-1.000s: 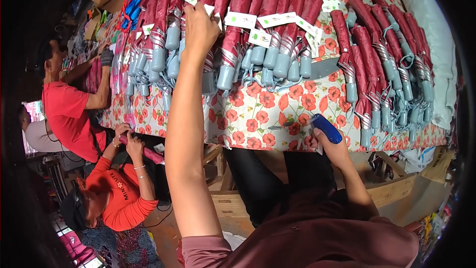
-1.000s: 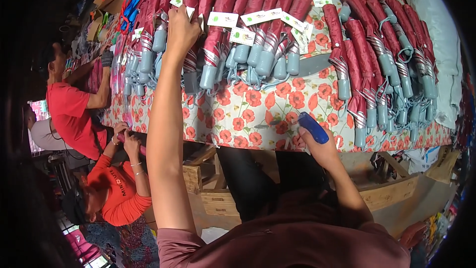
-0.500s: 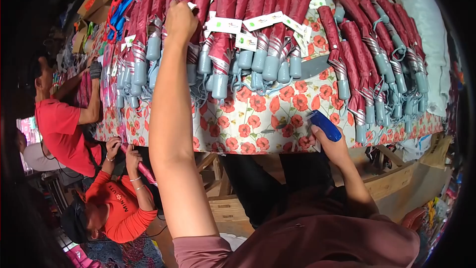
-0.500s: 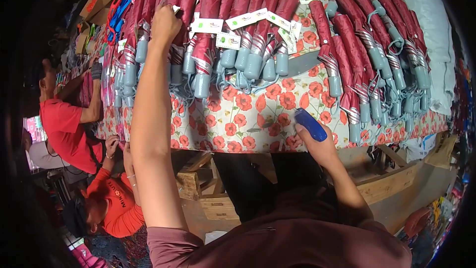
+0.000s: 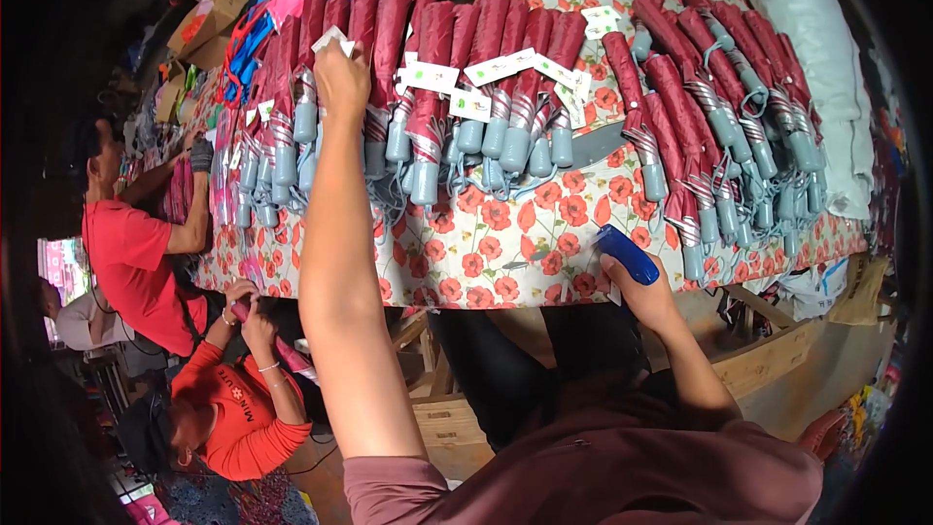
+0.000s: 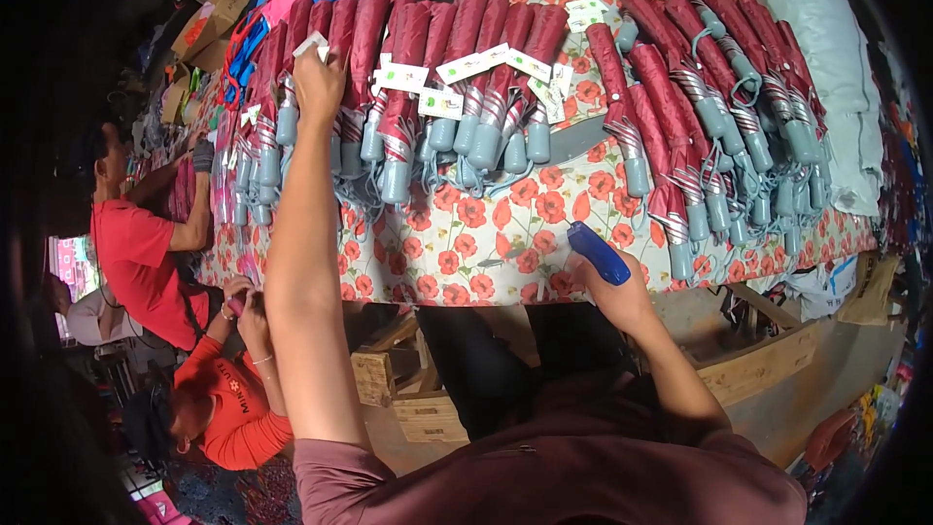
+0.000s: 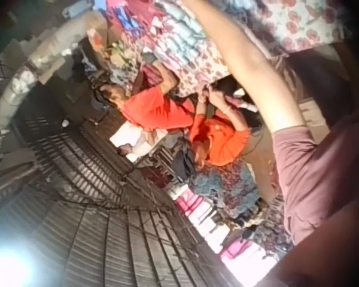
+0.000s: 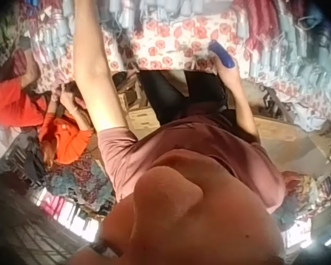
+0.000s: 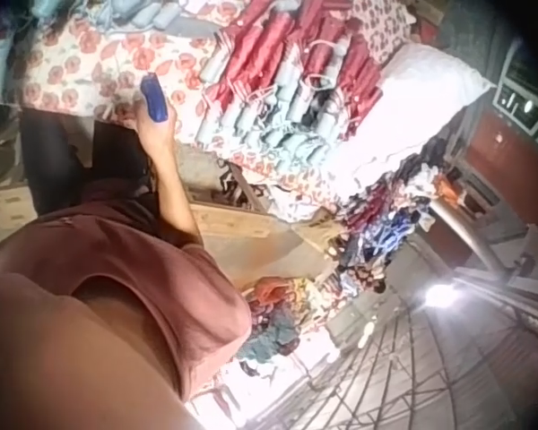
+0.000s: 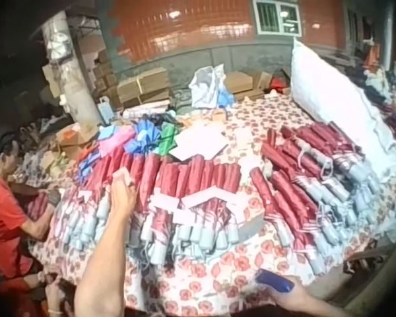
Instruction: Applying adhesive labels to the handles of small umbrellas at a production table.
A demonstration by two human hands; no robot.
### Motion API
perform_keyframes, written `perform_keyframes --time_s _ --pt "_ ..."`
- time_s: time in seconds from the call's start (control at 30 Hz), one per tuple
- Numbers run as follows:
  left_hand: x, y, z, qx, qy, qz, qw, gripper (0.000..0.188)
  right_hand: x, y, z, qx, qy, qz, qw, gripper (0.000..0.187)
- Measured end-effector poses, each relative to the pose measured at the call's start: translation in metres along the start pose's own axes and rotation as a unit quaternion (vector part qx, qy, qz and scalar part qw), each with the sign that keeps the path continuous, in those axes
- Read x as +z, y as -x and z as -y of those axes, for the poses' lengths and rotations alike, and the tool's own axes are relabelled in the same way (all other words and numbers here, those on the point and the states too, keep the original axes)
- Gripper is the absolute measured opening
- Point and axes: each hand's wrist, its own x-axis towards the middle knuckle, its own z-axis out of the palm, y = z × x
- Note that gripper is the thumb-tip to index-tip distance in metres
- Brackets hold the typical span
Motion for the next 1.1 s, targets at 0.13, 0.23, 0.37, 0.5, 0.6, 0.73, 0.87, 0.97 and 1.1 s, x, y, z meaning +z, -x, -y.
perform_keyframes --time_s 0.13,0.23,0.37,0.5,0.6,0.73,0.87,0.97,1.1 --pt "-0.039 0.049 -0.027 -0.019 0.034 -0.141 0.989 0.023 0.001 0.006 0.005 0.005 -0.025 -0.008 1.000 0.019" --pt "-0.077 0.098 -0.031 -0.235 0.350 -0.157 0.893 0.029 0.008 0.013 0.000 0.009 -0.046 0.002 0.999 0.018" --pt "-0.119 0.221 -0.065 -0.418 0.684 -0.031 0.597 0.036 0.021 0.017 -0.013 -0.002 -0.072 0.012 0.997 0.016" --pt "-0.139 0.326 -0.099 -0.381 0.866 0.082 0.312 0.049 0.032 0.025 -0.016 -0.056 -0.099 0.044 0.993 0.016" --pt "-0.167 0.362 -0.136 -0.387 0.834 0.083 0.385 0.062 0.039 0.049 0.014 -0.066 -0.126 0.030 0.989 0.016" --pt "-0.191 0.395 -0.156 -0.429 0.742 0.086 0.507 0.053 0.032 0.065 0.025 -0.131 0.009 0.083 0.988 0.023" --pt "-0.206 0.406 -0.178 -0.385 0.660 0.097 0.637 0.042 0.027 0.091 0.037 -0.128 -0.008 0.141 0.982 0.025" --pt "-0.216 0.409 -0.190 -0.402 0.577 0.079 0.706 0.033 0.026 0.102 0.049 -0.140 -0.023 0.198 0.970 0.026" --pt "-0.219 0.414 -0.193 -0.415 0.514 0.065 0.748 0.029 0.028 0.109 0.052 -0.160 -0.010 0.213 0.964 0.027"
